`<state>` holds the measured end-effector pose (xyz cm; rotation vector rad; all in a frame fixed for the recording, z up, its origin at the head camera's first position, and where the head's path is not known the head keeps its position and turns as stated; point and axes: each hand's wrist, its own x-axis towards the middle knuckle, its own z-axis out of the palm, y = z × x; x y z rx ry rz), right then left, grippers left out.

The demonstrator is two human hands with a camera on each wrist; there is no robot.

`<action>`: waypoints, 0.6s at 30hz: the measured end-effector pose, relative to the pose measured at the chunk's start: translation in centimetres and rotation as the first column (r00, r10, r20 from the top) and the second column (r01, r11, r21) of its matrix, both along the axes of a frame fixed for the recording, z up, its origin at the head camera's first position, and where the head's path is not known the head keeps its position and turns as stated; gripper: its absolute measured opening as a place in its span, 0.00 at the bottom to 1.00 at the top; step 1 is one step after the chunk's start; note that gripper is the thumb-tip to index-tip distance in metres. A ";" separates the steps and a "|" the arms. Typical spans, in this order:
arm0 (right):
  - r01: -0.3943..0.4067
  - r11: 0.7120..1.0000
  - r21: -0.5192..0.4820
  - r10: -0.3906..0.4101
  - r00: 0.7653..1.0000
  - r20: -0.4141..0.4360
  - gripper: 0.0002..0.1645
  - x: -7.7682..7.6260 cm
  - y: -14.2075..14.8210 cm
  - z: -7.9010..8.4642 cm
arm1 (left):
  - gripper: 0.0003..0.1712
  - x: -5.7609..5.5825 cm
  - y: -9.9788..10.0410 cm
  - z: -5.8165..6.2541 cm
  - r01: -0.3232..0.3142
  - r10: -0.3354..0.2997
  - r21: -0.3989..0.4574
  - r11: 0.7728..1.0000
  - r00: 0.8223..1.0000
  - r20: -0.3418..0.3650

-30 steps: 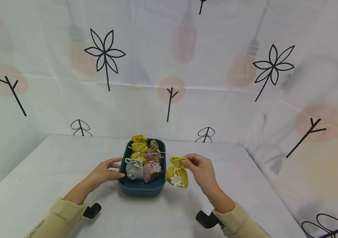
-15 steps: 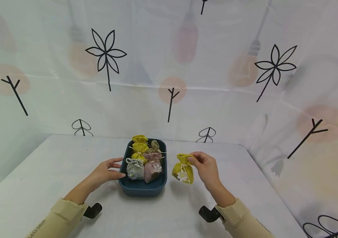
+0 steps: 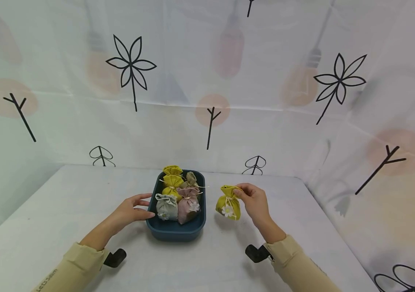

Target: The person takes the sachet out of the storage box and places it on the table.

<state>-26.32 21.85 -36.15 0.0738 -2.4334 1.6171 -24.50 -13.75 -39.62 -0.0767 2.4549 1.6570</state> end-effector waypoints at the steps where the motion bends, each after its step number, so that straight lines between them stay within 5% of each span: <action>1: 0.003 1.000 -0.002 -0.003 1.000 0.002 0.15 -0.2 0.0 -0.1 | 0.43 0.0 0.0 0.0 -0.001 0.001 -0.001 1.000 1.000 0.000; 18: 0.021 1.000 0.000 -0.021 1.000 0.012 0.14 -2.8 -0.4 -1.0 | 0.42 -0.1 -0.1 -0.1 0.001 -0.001 0.001 1.000 1.000 0.007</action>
